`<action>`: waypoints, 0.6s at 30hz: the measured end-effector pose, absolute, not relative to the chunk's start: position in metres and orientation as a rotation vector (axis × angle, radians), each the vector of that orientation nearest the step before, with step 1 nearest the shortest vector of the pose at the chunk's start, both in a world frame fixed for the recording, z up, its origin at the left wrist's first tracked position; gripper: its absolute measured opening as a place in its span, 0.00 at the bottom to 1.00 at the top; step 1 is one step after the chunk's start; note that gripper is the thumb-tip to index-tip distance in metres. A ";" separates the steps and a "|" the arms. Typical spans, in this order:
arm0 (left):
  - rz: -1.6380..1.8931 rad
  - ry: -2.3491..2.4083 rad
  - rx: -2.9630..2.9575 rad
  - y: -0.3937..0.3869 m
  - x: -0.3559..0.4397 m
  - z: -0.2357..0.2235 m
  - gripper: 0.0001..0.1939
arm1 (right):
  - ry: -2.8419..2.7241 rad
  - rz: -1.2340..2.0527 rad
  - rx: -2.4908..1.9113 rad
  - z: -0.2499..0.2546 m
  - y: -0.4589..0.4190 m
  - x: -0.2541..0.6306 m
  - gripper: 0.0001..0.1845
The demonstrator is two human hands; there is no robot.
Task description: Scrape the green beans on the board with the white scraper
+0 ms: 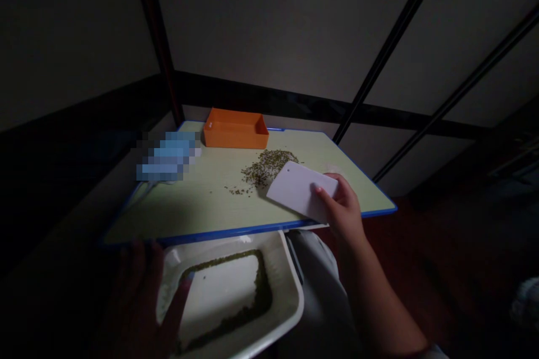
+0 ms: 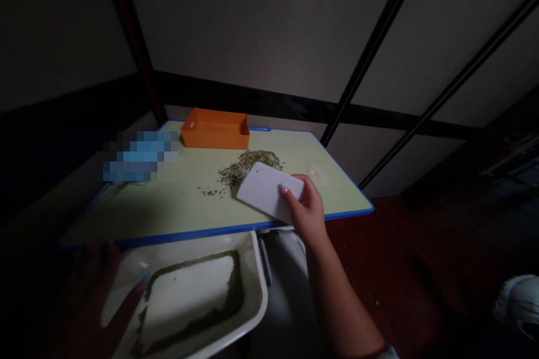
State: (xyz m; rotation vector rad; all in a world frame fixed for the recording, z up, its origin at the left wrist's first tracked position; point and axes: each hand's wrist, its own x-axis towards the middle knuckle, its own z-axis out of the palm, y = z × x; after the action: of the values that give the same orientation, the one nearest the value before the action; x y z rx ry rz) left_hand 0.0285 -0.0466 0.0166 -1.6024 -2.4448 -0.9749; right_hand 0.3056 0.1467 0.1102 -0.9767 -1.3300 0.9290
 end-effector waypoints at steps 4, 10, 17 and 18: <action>-0.960 -2.405 -1.605 -0.046 0.032 0.019 0.39 | -1.446 0.761 -1.017 0.113 0.146 0.298 0.13; -0.954 -2.425 -1.591 -0.046 0.033 0.021 0.41 | -1.566 0.747 -0.975 0.109 0.149 0.278 0.11; -0.953 -2.460 -1.589 -0.046 0.034 0.021 0.40 | -1.575 0.689 -0.977 0.107 0.162 0.271 0.11; -0.958 -2.457 -1.586 -0.045 0.034 0.021 0.41 | -1.571 0.682 -0.970 0.108 0.164 0.269 0.11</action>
State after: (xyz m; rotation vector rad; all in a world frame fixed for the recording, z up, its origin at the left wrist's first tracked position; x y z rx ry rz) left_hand 0.0341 -0.0451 0.0213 -1.5862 -2.4571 -0.9577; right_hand 0.2691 0.1637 0.1079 -0.9697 -1.5711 0.6823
